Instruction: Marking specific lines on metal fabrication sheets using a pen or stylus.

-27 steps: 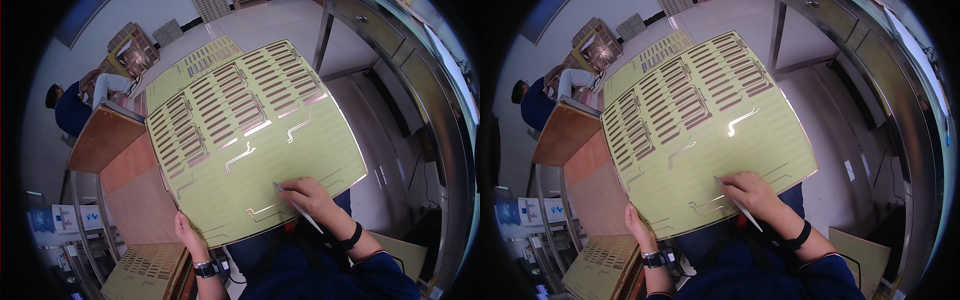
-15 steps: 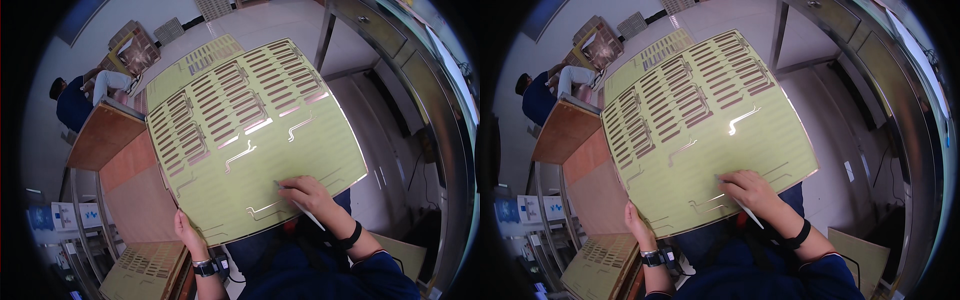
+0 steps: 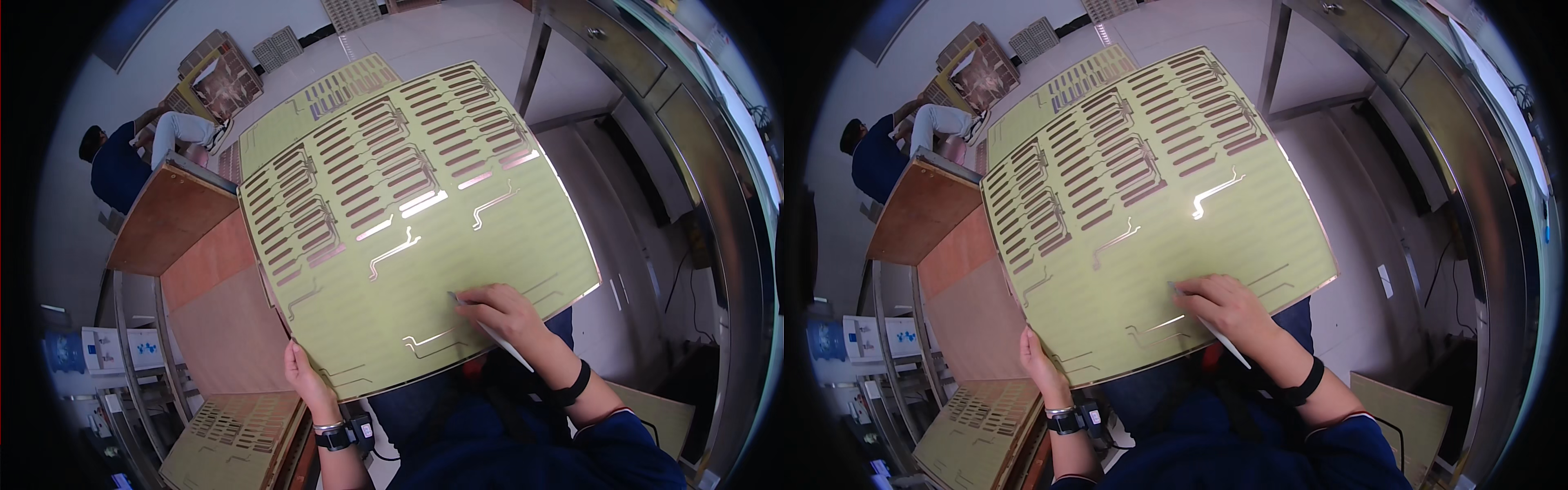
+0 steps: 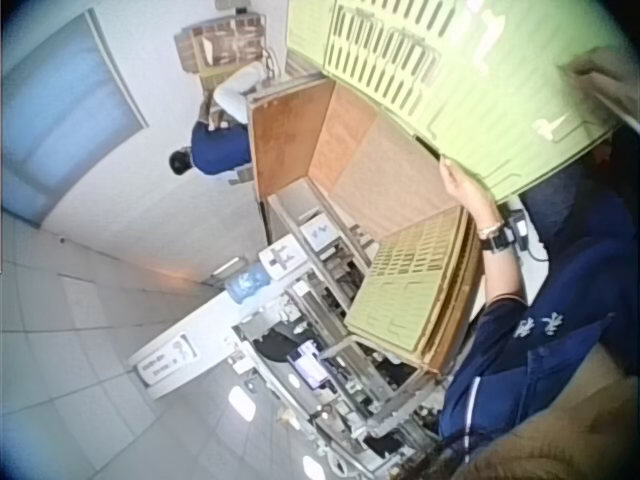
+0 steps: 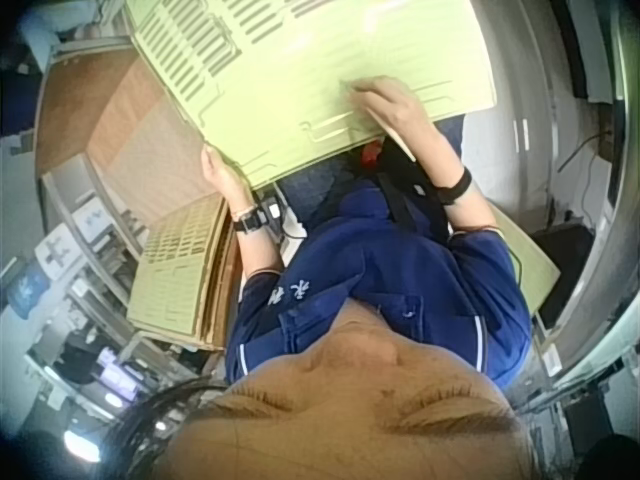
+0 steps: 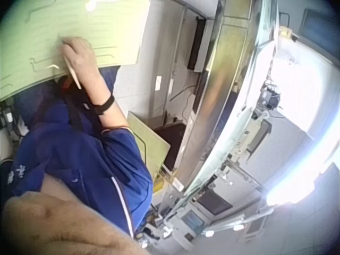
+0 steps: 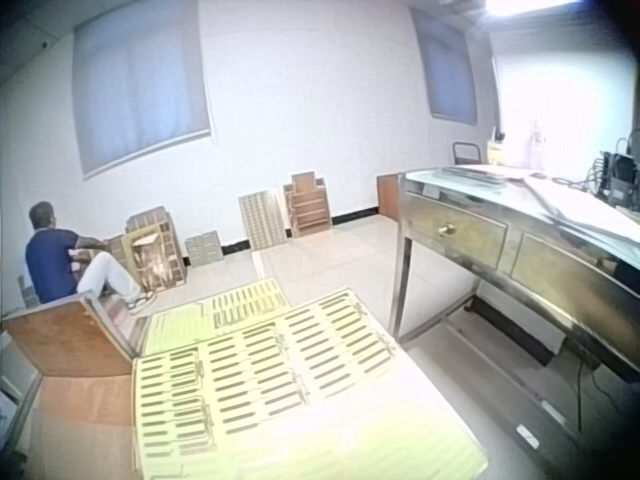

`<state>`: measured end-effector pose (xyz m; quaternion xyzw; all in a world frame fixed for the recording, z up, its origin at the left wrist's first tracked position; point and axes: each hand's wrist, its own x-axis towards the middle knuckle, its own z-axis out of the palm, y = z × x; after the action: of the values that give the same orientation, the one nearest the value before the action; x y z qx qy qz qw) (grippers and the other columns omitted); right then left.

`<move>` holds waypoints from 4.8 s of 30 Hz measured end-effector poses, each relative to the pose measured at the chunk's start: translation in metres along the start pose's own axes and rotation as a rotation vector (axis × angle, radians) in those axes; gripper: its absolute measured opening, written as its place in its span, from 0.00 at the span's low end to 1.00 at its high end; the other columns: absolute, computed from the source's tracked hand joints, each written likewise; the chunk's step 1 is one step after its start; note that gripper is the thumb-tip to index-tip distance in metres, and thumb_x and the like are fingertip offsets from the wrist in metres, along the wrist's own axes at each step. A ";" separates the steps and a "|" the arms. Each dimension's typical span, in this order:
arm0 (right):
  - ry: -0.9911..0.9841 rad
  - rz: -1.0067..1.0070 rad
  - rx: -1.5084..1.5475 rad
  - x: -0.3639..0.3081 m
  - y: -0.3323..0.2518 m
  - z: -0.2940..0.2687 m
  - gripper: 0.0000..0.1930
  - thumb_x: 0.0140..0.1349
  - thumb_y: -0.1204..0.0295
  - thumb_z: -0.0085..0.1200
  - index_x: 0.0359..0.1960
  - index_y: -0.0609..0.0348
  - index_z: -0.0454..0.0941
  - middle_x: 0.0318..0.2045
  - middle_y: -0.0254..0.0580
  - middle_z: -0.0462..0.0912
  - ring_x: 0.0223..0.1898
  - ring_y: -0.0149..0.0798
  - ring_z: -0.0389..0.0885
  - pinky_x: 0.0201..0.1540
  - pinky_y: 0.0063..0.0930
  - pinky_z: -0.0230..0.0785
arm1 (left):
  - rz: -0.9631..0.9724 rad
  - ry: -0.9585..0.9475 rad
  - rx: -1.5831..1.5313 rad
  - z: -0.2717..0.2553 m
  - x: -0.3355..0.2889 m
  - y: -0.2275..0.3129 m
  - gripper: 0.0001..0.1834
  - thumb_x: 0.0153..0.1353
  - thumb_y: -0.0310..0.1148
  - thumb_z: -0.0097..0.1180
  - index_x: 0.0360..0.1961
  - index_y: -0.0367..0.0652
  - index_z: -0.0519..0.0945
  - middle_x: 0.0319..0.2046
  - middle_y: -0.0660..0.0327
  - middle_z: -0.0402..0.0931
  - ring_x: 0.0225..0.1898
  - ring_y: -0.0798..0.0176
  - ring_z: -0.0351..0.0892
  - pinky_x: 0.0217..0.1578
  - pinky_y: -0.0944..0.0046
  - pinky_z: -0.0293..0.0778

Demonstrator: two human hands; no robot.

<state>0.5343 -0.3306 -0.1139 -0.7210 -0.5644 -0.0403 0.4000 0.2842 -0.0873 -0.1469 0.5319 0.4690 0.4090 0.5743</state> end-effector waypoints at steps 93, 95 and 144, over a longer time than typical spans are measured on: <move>0.272 0.354 0.024 -0.069 0.052 -0.105 0.12 0.46 0.81 0.59 0.35 0.59 0.79 0.32 0.41 0.79 0.33 0.43 0.79 0.37 0.32 0.72 | 0.074 0.012 0.206 0.009 -0.001 0.010 0.14 0.71 0.38 0.42 0.39 0.37 0.74 0.37 0.63 0.75 0.38 0.72 0.72 0.41 0.70 0.70; 0.278 0.348 0.005 -0.070 0.057 -0.101 0.13 0.45 0.82 0.60 0.35 0.58 0.79 0.33 0.40 0.79 0.34 0.42 0.78 0.37 0.31 0.72 | 0.094 0.019 0.205 0.010 0.002 0.003 0.14 0.71 0.37 0.42 0.39 0.37 0.74 0.37 0.63 0.75 0.38 0.72 0.72 0.41 0.70 0.70; 0.801 0.878 0.550 -0.077 0.084 -0.095 0.07 0.61 0.76 0.55 0.39 0.67 0.79 0.33 0.48 0.84 0.31 0.32 0.82 0.35 0.20 0.73 | 0.112 0.048 0.220 0.018 0.007 -0.012 0.16 0.72 0.38 0.40 0.39 0.36 0.74 0.33 0.66 0.73 0.36 0.73 0.69 0.39 0.69 0.68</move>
<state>0.6151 -0.4533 -0.1328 -0.6851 -0.0146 0.0072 0.7282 0.3030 -0.0859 -0.1598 0.6071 0.4945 0.3989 0.4773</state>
